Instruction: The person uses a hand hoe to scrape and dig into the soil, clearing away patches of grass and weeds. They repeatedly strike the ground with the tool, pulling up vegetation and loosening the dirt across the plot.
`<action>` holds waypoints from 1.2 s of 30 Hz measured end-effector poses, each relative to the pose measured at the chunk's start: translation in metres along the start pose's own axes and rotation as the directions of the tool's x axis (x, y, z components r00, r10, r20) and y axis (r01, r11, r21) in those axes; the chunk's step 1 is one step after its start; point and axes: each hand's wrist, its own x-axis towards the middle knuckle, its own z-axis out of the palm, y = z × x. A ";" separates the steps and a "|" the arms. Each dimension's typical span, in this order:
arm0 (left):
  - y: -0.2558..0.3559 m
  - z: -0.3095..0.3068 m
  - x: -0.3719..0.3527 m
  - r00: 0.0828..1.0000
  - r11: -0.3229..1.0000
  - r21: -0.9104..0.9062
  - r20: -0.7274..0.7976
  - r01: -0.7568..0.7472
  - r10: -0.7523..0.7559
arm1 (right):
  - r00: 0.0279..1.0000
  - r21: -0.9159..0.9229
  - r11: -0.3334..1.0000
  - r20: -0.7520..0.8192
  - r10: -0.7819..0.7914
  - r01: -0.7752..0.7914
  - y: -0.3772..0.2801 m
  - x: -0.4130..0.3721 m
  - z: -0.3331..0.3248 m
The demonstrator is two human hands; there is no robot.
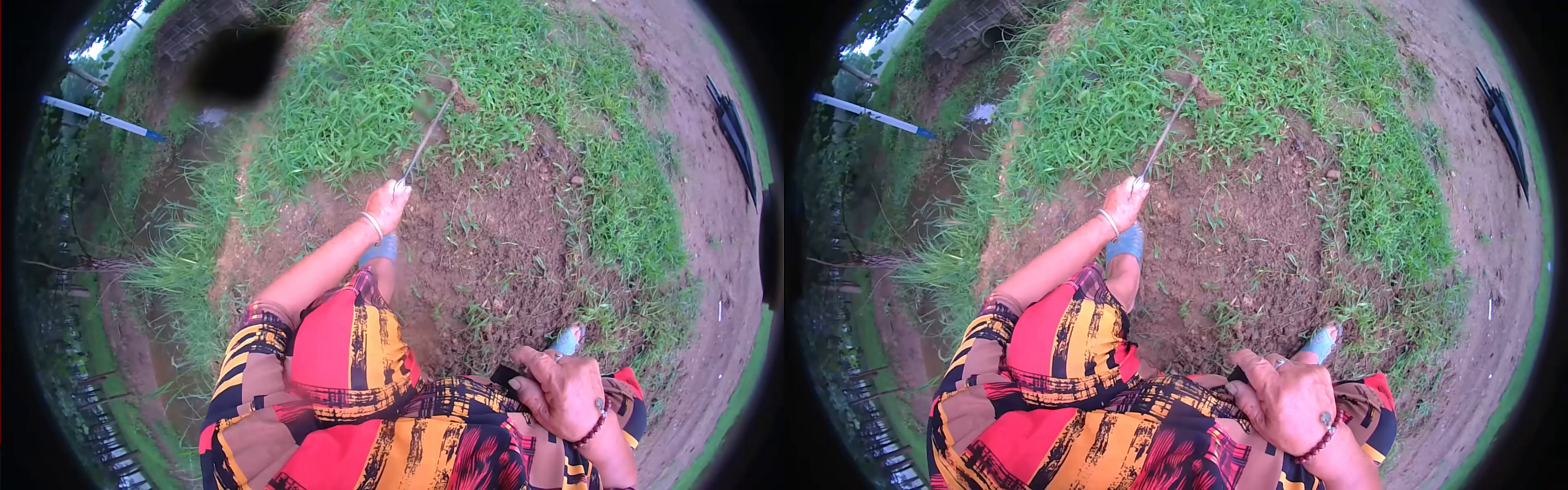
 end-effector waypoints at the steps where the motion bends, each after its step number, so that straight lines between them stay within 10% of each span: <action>1: -0.003 0.004 0.001 0.996 0.995 0.046 0.019 0.083 -0.084 | 1.000 0.000 1.000 0.001 -0.001 0.001 0.000 0.001 0.000; 8: -0.051 0.009 -0.066 0.925 0.966 0.144 0.286 0.216 -0.249 | 1.000 0.002 1.000 -0.010 0.016 -0.016 0.005 -0.006 0.003; 10: -0.046 0.005 -0.078 0.993 0.989 0.098 -0.038 -0.111 0.115 | 1.000 -0.009 1.000 -0.028 0.005 -0.005 0.001 -0.007 0.000; 14: -0.008 -0.024 -0.044 0.950 0.944 -0.154 0.160 0.291 -0.267 | 1.000 -0.019 1.000 0.010 -0.017 0.017 -0.001 -0.007 -0.001; 18: 0.003 -0.027 -0.008 0.988 0.981 -0.118 -0.002 0.155 -0.157 | 1.000 -0.032 0.999 -0.022 -0.001 0.000 0.002 -0.004 0.001; 20: -0.009 -0.025 -0.009 0.949 0.909 0.322 0.081 0.264 -0.305 | 1.000 -0.037 0.999 -0.027 0.001 -0.002 0.002 -0.004 0.003; 22: -0.035 -0.026 -0.025 0.893 0.917 0.252 0.257 0.308 -0.371 | 1.000 -0.028 1.000 -0.012 0.012 -0.012 0.001 -0.004 0.003; 31: -0.002 -0.038 -0.040 0.977 0.973 -0.095 0.062 0.211 -0.206 | 1.000 -0.044 0.999 0.028 -0.007 0.008 -0.001 -0.005 0.002; 36: -0.017 -0.025 -0.006 0.995 0.985 0.139 -0.011 0.104 -0.104 | 0.999 -0.045 0.999 0.033 0.025 -0.024 -0.002 0.000 0.000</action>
